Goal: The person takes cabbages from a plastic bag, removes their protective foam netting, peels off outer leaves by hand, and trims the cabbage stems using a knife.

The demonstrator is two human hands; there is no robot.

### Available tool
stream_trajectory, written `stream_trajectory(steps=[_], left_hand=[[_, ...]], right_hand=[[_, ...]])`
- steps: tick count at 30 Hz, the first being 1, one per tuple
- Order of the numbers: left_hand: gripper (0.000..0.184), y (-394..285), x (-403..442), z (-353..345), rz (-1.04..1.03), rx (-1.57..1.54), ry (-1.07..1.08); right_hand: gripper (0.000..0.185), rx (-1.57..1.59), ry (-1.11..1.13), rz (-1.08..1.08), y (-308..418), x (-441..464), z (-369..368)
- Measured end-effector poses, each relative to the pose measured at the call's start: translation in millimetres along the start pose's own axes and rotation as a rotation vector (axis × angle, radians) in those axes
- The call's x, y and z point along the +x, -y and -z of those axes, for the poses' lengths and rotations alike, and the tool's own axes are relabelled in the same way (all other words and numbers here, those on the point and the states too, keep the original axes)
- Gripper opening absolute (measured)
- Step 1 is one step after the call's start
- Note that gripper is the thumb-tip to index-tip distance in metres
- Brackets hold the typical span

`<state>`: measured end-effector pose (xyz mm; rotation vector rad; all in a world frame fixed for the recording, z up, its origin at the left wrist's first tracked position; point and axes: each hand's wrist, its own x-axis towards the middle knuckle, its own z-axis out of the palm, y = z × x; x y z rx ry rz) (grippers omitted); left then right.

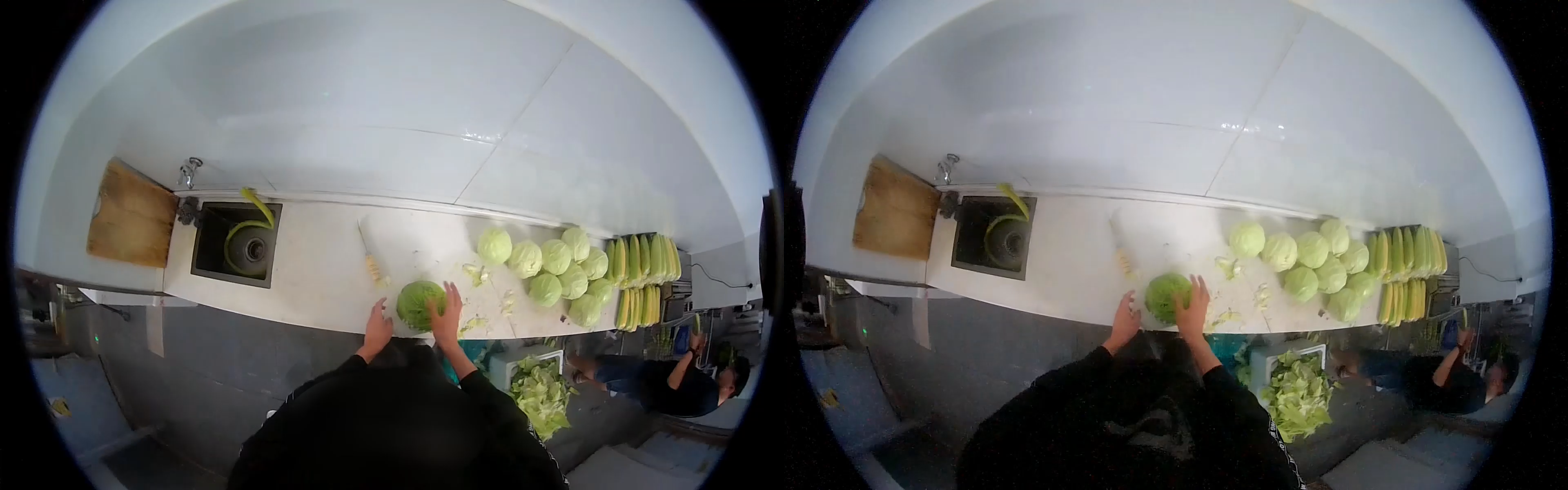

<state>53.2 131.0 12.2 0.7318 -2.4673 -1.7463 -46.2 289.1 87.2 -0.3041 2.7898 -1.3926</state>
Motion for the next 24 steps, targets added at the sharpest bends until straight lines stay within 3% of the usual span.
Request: stream_trajectory(steps=[1,3,7,9,13,16,19,24], left_hand=[[0.058,3,-4,-4,-0.053,0.03,-0.021],[0.058,-1,-6,-7,-0.16,0.09,-0.071],[0.052,-2,-8,-7,-0.001,0.068,-0.047],[0.049,2,-6,-5,0.069,0.017,-0.005],[0.047,14,5,-14,-0.043,0.053,-0.036],[0.045,-6,28,-24,-0.121,0.033,-0.079],[0.045,-25,38,-26,-0.093,0.026,-0.069],[0.046,-34,70,-16,0.004,0.058,-0.045]], right_hand=[[0.075,-0.16,0.108,0.121,10,2,6],[0.085,-0.344,0.256,0.13,23,0,7],[0.1,-0.389,0.388,0.134,9,6,10],[0.099,-0.364,0.382,0.119,-12,14,16],[0.089,-0.328,0.343,0.138,-61,31,47],[0.075,0.091,0.25,-0.134,-74,38,86],[0.068,-0.007,0.216,-0.041,-73,42,91],[0.082,-0.066,0.22,-0.164,-80,47,64]])
